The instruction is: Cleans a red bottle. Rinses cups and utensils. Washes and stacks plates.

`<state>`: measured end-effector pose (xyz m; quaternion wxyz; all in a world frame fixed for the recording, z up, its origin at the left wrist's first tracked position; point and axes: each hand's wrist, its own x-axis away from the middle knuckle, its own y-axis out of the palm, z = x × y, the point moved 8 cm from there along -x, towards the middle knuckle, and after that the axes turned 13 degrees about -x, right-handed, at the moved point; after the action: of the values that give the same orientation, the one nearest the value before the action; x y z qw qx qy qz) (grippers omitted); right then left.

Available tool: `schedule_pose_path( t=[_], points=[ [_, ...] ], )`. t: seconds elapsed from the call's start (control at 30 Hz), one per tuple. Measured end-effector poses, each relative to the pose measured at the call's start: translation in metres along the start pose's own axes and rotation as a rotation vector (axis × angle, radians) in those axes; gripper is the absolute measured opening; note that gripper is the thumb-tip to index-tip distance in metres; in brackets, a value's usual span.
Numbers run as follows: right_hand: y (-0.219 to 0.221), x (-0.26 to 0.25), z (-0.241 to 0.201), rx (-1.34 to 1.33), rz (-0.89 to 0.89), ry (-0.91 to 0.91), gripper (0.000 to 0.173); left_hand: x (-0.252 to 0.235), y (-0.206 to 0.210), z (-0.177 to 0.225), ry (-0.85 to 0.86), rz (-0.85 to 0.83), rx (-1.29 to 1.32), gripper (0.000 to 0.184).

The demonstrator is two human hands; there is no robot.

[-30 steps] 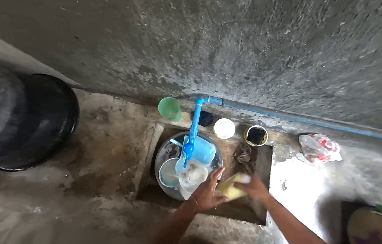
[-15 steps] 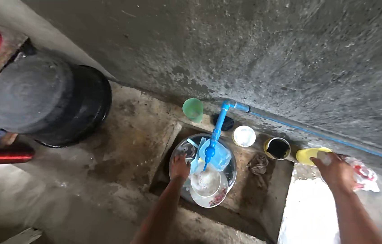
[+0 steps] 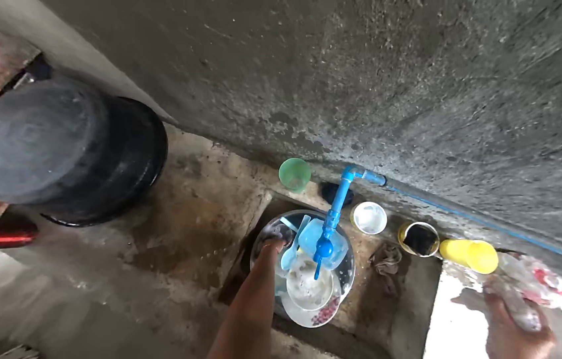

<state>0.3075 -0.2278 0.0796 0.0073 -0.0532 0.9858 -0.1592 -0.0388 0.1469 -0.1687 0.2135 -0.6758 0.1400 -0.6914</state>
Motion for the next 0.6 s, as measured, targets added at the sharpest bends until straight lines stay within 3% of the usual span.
schedule_pose_path(
  t=[0.3, 0.43, 0.5, 0.6],
  points=[
    [0.087, 0.062, -0.004, 0.059, -0.32, -0.044, 0.034, -0.001, 0.006, -0.004, 0.045, -0.024, 0.037, 0.071],
    [0.099, 0.082, -0.008, -0.054, -0.362, 0.077, 0.028, 0.021, -0.018, -0.001, 0.104, 0.268, 0.13, 0.051],
    [0.104, 0.093, 0.0, -0.172, -0.386, 0.241, 0.029, 0.039, -0.026, 0.002, 0.22, 0.442, 0.17, 0.046],
    [0.118, 0.112, 0.011, -0.325, -0.486, 0.339, 0.036, 0.079, -0.035, 0.01, 0.443, 0.661, 0.079, 0.029]
  ],
)
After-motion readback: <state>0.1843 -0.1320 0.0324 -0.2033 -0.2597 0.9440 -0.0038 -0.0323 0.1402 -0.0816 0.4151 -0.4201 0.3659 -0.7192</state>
